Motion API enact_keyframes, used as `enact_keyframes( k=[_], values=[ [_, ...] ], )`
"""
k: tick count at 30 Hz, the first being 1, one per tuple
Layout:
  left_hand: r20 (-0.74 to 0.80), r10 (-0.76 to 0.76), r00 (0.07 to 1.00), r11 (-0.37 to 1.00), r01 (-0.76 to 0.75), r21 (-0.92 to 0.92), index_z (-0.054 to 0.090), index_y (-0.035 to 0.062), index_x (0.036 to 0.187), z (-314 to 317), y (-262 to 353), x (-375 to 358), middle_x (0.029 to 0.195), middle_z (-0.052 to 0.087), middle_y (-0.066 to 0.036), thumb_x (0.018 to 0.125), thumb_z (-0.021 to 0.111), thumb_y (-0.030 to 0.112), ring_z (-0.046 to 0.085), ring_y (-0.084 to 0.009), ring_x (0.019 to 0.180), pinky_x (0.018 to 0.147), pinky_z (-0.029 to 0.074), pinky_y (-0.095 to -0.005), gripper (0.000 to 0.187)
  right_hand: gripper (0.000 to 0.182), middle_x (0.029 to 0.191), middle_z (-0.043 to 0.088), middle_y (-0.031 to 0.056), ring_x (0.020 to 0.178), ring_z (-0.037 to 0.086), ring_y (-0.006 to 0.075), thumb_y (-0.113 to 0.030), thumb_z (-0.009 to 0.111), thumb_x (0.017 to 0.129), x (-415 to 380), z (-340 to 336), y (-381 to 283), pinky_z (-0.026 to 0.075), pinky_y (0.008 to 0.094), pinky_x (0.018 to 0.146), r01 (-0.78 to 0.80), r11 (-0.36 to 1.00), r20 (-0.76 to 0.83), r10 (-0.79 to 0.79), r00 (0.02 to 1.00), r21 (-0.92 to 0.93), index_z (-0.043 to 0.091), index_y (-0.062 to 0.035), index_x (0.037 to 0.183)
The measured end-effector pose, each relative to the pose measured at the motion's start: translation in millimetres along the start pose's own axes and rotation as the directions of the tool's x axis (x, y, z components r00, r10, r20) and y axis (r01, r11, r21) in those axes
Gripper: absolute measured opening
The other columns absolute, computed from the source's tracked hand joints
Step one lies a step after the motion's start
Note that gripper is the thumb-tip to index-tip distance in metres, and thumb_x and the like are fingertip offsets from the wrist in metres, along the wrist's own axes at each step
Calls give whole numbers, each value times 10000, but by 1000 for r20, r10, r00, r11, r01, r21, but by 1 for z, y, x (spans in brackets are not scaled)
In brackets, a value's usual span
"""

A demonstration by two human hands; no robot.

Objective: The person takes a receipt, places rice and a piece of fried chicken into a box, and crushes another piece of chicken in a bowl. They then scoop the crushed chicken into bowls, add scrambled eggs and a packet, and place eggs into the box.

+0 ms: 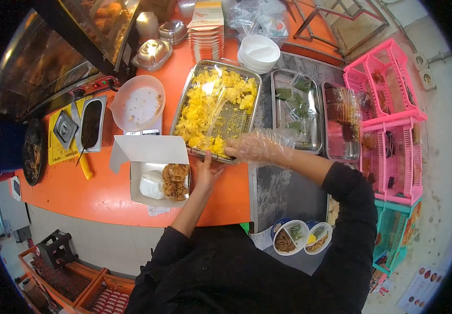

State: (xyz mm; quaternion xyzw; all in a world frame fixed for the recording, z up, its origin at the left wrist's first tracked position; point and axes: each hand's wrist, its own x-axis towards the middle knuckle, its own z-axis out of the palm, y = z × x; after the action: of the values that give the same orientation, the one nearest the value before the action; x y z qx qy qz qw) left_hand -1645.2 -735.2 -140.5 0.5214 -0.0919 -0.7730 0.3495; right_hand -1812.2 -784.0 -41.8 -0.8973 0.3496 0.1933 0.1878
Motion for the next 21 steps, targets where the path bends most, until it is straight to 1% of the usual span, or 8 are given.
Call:
enact_keyframes(
  k=[4,6,7,12,14,16,18,21],
  values=[
    [5,16,1000,1000,-16,10,3,147,1380,-1,0,-1,1324,352,-176,828,554,547,550,-296,1024,865,433,-375,877,480,1068,556,163,958,580,315,-269,678,751,17,22,38,482,406,818,164,982,-209,-142,968,91,486,-34,1123],
    [63,-1,998,998,-3,63,-22,159,1389,-2,5,-5,1333,343,-165,822,544,571,543,-276,1028,871,417,-373,901,491,1107,557,172,990,562,334,-285,667,776,26,3,43,451,407,868,-84,883,-137,165,977,462,492,-17,1149],
    [65,4,998,998,-8,62,-22,159,1389,-3,5,-7,1333,343,-165,822,544,571,543,-276,1028,871,417,-373,901,541,1131,549,192,1028,540,354,-332,673,779,34,25,57,435,397,886,-62,859,-333,262,906,507,493,1,1166],
    [326,-161,932,964,78,253,179,70,1374,-36,9,-47,1297,419,-102,874,521,474,518,-246,1092,935,365,-376,728,558,1061,551,202,974,542,309,-410,623,824,27,27,49,452,399,814,-231,751,-215,445,869,619,496,12,1166],
    [513,-11,859,890,-225,397,355,47,1286,-56,31,-94,1216,496,-86,904,481,417,509,-211,1093,911,375,-343,546,536,974,573,135,798,564,194,-382,625,832,4,-17,11,486,313,661,-374,275,121,641,758,886,489,7,1175],
    [492,237,838,876,-404,265,471,-4,1160,-84,56,-138,1127,527,-126,922,462,273,525,-181,1013,836,400,-296,365,511,917,580,84,668,525,80,-369,622,840,-14,-30,-25,439,213,514,-306,123,153,658,737,944,491,-8,1177],
    [284,544,789,730,-612,304,484,2,1116,-145,54,-149,1091,541,-118,923,427,201,517,-176,1001,842,394,-298,282,496,884,575,68,611,499,41,-365,621,845,-23,-43,-81,389,170,458,-102,-40,106,592,799,994,489,-18,1173],
    [-50,714,698,679,-674,291,490,0,1092,-204,68,-144,1095,542,-110,901,430,174,516,-171,995,841,390,-302,265,385,801,525,3,580,439,32,-269,587,877,2,-66,-164,339,161,446,-181,-239,285,535,795,954,483,-36,1166]
  ],
)
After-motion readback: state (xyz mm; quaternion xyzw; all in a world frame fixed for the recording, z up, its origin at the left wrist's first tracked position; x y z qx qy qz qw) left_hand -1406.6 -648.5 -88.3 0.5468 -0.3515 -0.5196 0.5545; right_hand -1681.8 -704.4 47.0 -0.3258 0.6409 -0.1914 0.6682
